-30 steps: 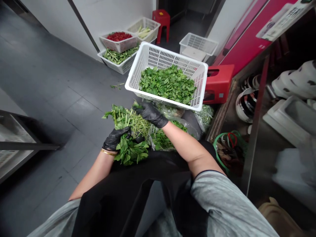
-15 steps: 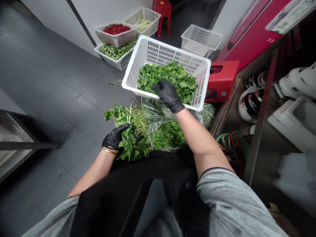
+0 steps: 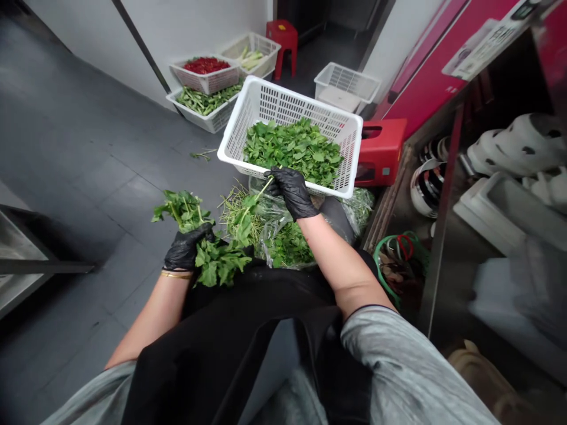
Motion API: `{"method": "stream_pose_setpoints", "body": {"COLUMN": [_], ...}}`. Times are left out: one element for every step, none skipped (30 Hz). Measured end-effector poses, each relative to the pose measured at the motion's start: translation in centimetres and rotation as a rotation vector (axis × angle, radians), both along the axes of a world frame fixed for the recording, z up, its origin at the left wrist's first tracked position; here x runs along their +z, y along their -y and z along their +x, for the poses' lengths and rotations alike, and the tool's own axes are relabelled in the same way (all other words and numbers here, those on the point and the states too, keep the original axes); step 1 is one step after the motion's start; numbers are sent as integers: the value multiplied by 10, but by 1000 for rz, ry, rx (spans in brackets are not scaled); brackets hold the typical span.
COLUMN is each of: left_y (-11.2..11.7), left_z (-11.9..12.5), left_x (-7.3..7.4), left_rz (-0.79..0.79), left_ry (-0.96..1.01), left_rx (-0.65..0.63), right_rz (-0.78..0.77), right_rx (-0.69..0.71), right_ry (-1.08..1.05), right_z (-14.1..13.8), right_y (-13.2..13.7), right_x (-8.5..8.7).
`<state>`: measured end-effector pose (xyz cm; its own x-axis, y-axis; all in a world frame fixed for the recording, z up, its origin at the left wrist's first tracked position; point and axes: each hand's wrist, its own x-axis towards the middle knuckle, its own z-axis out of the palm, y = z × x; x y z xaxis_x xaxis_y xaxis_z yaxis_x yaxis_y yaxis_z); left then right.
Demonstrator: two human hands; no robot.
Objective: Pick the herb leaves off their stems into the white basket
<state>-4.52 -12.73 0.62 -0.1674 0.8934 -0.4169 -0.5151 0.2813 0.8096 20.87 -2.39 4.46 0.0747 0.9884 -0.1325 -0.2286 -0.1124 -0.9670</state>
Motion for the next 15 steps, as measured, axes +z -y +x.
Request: {"method": "stream_pose_setpoints", "body": {"left_y": [4,8,11,14,17,19,20,21,21,21,21,20,20,20,20], "left_z": [3,8,13,19,24,29,33,35,37,37,37,36,35,34,32], "left_x": [2,5,7,10,13,15,16,17,17,17,17,16,15,15,15], "left_rz": [11,28,49,65,66,54,34,10,-7,-12,-4,11,25,35,41], "left_ry": [-11,-19,-26,-23,-13,2,15,23,27,24,15,4,-5,-13,-16], "left_rx": [-44,-89,-127,-159,-172,-176,-170,-165,-168,-176,-185,-198,-208,-209,-202], "right_rz": [-1,-3,-4,-2,3,11,21,33,42,44,38,21,-2,-26,-43], "right_rx": [3,16,34,47,53,53,57,73,106,172,262,368,473,551,594], "right_ry": [-10,-22,-39,-60,-81,-98,-106,-100,-81,-48,-7,37,80,115,134], "right_z": [-4,-10,-17,-23,-29,-34,-39,-42,-45,-47,-49,-51,-51,-51,-49], "right_y": [2,5,9,12,16,20,25,29,34,39,44,49,52,54,55], "right_x": [0,-2,-3,-5,-6,-6,-5,-4,-3,-1,0,1,2,3,4]}}
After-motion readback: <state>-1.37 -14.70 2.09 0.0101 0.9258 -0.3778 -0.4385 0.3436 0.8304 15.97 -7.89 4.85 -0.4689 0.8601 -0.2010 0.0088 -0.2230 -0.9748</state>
